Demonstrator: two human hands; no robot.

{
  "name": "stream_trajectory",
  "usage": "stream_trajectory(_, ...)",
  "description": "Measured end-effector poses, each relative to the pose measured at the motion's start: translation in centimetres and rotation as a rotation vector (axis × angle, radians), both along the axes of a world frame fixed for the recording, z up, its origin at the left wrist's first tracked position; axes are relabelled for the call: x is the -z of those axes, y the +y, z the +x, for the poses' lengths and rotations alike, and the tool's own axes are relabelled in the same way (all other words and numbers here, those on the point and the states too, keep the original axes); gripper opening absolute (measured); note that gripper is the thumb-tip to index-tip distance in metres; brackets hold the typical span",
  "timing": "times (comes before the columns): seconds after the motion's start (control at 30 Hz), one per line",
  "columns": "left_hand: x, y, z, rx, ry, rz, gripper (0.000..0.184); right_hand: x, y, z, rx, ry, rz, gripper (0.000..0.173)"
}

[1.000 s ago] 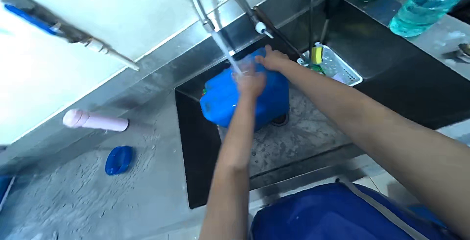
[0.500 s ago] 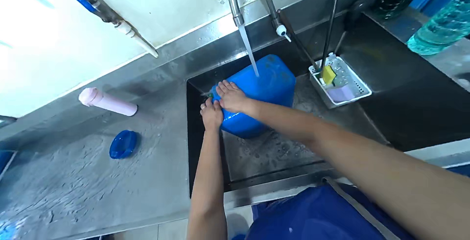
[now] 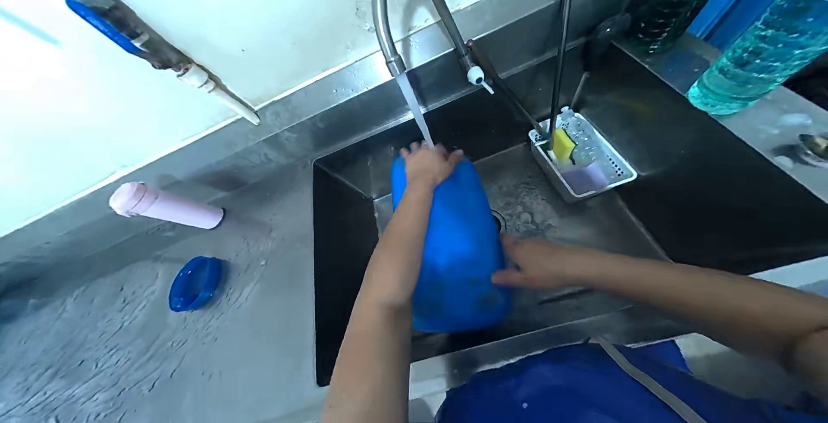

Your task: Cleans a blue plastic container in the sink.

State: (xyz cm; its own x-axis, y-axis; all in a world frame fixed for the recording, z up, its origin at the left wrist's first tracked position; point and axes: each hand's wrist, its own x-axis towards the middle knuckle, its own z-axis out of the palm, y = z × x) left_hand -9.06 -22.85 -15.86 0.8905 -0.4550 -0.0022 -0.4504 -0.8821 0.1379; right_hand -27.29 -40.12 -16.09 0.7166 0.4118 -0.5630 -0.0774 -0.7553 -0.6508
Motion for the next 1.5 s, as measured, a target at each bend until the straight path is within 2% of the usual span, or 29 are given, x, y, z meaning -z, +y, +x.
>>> stream_trajectory(0.03, 0.6, -0.8, 0.6, 0.167, -0.031, 0.003, 0.046, 0.7, -0.1, -0.3, -0.073, 0.016, 0.088, 0.074)
stream_trajectory(0.07, 0.3, -1.8, 1.4, 0.245, 0.015, 0.052, 0.038, 1.7, -0.2, 0.3, -0.078, 0.007, 0.179, 0.068)
stream_trajectory(0.13, -1.2, -3.6, 3.2, 0.154, 0.179, 0.179, 0.044, 4.9, -0.4, 3.6, 0.132, 0.012, 0.381, 0.051)
stream_trajectory(0.17, -1.7, -3.6, 3.9, 0.063, 0.203, 0.206, 0.051, 6.9, -0.2, 6.0, 0.305, 0.025, 0.484, 0.05)
stream_trajectory(0.23, -2.0, -2.5, 5.2, -0.071, 0.21, 0.206, 0.059, 10.0, 0.1, 11.7, 0.528, 0.138, 0.649, 0.068)
stream_trajectory(0.27, -2.0, -1.6, 5.7, -0.1, 0.212, 0.188, 0.059, 11.3, 0.5, 14.3, 0.574, 0.16, 0.716, 0.077)
stream_trajectory(0.3, -2.1, -0.9, 6.0, -0.119, 0.222, 0.182, 0.058, 11.2, 1.0, 16.5, 0.559, 0.22, 0.764, 0.083)
stream_trajectory(0.33, -2.2, -0.2, 6.1, -0.14, 0.232, 0.183, 0.056, 10.2, 1.7, 18.1, 0.536, 0.3, 0.782, 0.081)
stream_trajectory(0.4, -2.5, 1.1, 6.3, -0.172, 0.243, 0.183, 0.054, 8.6, 3.3, 20.3, 0.541, 0.378, 0.785, 0.068)
stream_trajectory(0.47, -2.4, 2.3, 6.4, -0.202, 0.247, 0.155, 0.052, 8.1, 4.3, 20.7, 0.573, 0.338, 0.81, 0.054)
stream_trajectory(0.57, -2.4, 2.8, 6.6, -0.218, 0.257, 0.11, 0.05, 11.2, 4.3, 20.1, 0.427, 0.146, 1.182, 0.036)
stream_trajectory(0.67, -2.4, 2.3, 6.3, -0.156, 0.249, 0.123, 0.05, 13.5, 2.7, 20.6, 0.321, 0.104, 1.467, 0.025)
stream_trajectory(0.73, -2.4, 1.8, 6.3, -0.117, 0.237, 0.126, 0.05, 13.3, 1.6, 21.4, 0.324, 0.147, 1.388, 0.018)
stream_trajectory(0.8, -2.2, 1.6, 6.3, -0.104, 0.233, 0.112, 0.049, 11.3, 1.1, 21.7, 0.323, 0.231, 1.061, 0.056)
stream_trajectory(0.83, -2.1, 1.6, 6.2, -0.096, 0.233, 0.107, 0.049, 10.4, 1.6, 21.8, 0.344, 0.265, 0.883, 0.068)
stream_trajectory(0.87, -2.2, 1.7, 6.1, -0.086, 0.232, 0.104, 0.049, 9.4, 1.9, 21.7, 0.352, 0.297, 0.77, 0.066)
stream_trajectory(0.9, -2.2, 1.8, 5.9, -0.075, 0.234, 0.104, 0.05, 8.9, 2.0, 21.4, 0.339, 0.307, 0.768, 0.054)
stream_trajectory(0.97, -2.1, 2.2, 5.6, -0.054, 0.221, 0.087, 0.051, 10.0, 0.9, 21.2, 0.22, 0.238, 1.028, 0.027)
stream_trajectory(1.0, -2.0, 2.5, 5.7, -0.047, 0.207, 0.076, 0.051, 11.1, 0.4, 21.6, 0.161, 0.178, 1.16, 0.024)
stream_trajectory(1.03, -2.0, 2.7, 5.7, -0.048, 0.203, 0.058, 0.051, 11.9, 0.2, 21.9, 0.139, 0.148, 1.221, 0.026)
stream_trajectory(1.07, -2.0, 2.9, 5.7, -0.054, 0.207, 0.056, 0.05, 12.0, 0.1, 21.9, 0.161, 0.17, 1.196, 0.025)
stream_trajectory(1.1, -2.0, 3.1, 5.7, -0.06, 0.212, 0.062, 0.051, 11.3, 0.4, 21.7, 0.211, 0.222, 1.101, 0.026)
stream_trajectory(1.17, -2.0, 3.2, 5.7, -0.07, 0.219, 0.069, 0.051, 9.7, 1.7, 21.3, 0.299, 0.315, 0.89, 0.047)
stream_trajectory(1.2, -2.1, 3.3, 5.6, -0.075, 0.222, 0.065, 0.051, 9.4, 2.1, 21.1, 0.3, 0.332, 0.879, 0.044)
stream_trajectory(1.27, -2.0, 3.3, 5.6, -0.077, 0.218, 0.056, 0.052, 10.4, 1.4, 21.0, 0.203, 0.274, 1.032, 0.027)
stream_trajectory(1.3, -2.0, 3.3, 5.7, -0.077, 0.217, 0.055, 0.052, 11.4, 1.2, 21.1, 0.146, 0.215, 1.14, 0.025)
stream_trajectory(1.4, -2.0, 3.0, 5.9, -0.079, 0.226, 0.058, 0.051, 13.3, 1.4, 21.2, 0.144, 0.125, 1.368, 0.034)
stream_trajectory(1.47, -2.0, 2.7, 6.0, -0.075, 0.227, 0.067, 0.051, 13.5, 1.5, 20.9, 0.205, 0.153, 1.348, 0.031)
stream_trajectory(1.5, -2.0, 2.7, 6.1, -0.071, 0.224, 0.07, 0.051, 13.1, 1.5, 20.7, 0.254, 0.193, 1.254, 0.02)
